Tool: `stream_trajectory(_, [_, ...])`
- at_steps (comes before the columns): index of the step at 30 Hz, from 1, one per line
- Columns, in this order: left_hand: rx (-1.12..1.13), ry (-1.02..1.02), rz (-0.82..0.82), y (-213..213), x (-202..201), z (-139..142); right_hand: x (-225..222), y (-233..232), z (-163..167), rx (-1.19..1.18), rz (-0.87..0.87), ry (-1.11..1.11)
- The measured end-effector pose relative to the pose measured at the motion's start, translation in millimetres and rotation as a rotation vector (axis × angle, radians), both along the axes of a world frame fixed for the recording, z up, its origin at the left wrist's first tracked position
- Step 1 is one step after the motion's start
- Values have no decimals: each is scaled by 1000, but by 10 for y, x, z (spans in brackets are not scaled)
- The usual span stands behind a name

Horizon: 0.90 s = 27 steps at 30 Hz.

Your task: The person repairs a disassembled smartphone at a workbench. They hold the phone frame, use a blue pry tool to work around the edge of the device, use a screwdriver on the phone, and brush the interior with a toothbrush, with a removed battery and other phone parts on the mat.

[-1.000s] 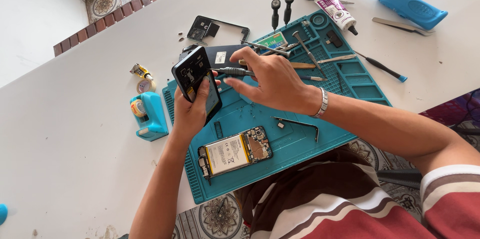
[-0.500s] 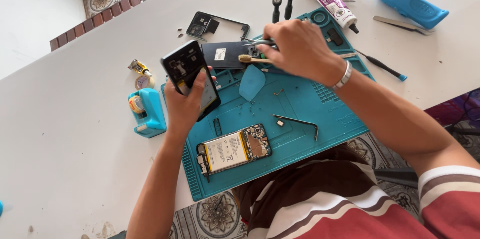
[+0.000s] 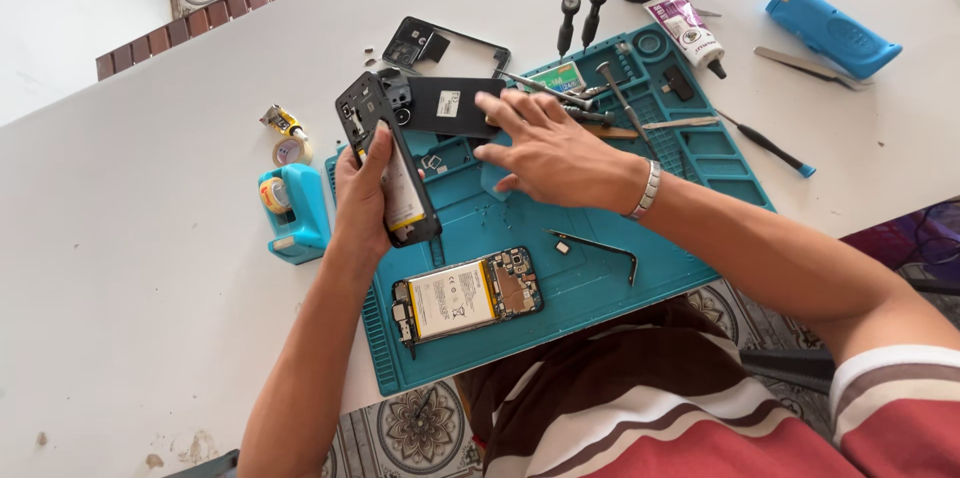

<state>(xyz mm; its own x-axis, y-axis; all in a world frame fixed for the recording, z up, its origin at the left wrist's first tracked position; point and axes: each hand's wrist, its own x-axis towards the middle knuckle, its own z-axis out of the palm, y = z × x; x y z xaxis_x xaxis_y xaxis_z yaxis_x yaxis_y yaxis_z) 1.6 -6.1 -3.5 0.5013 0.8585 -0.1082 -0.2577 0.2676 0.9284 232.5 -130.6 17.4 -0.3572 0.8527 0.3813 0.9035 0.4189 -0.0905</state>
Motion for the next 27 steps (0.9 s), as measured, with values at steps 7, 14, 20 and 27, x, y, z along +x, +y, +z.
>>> stream_trajectory(7, [-32,-194,-168,-37,-47,-149,40,96,164,-35,-57,-22])
stream_trajectory(14, [-14,-79,-122,-174,140,-226,-49,-119,421,-317,18,988])
stream_trajectory(20, [-50,-51,-112,-270,151,-156,-170,-113,403,-405,-4,1057])
stream_trajectory(27, [-82,-76,-81,-321,189,-150,-202,-90,337,-461,-51,1143])
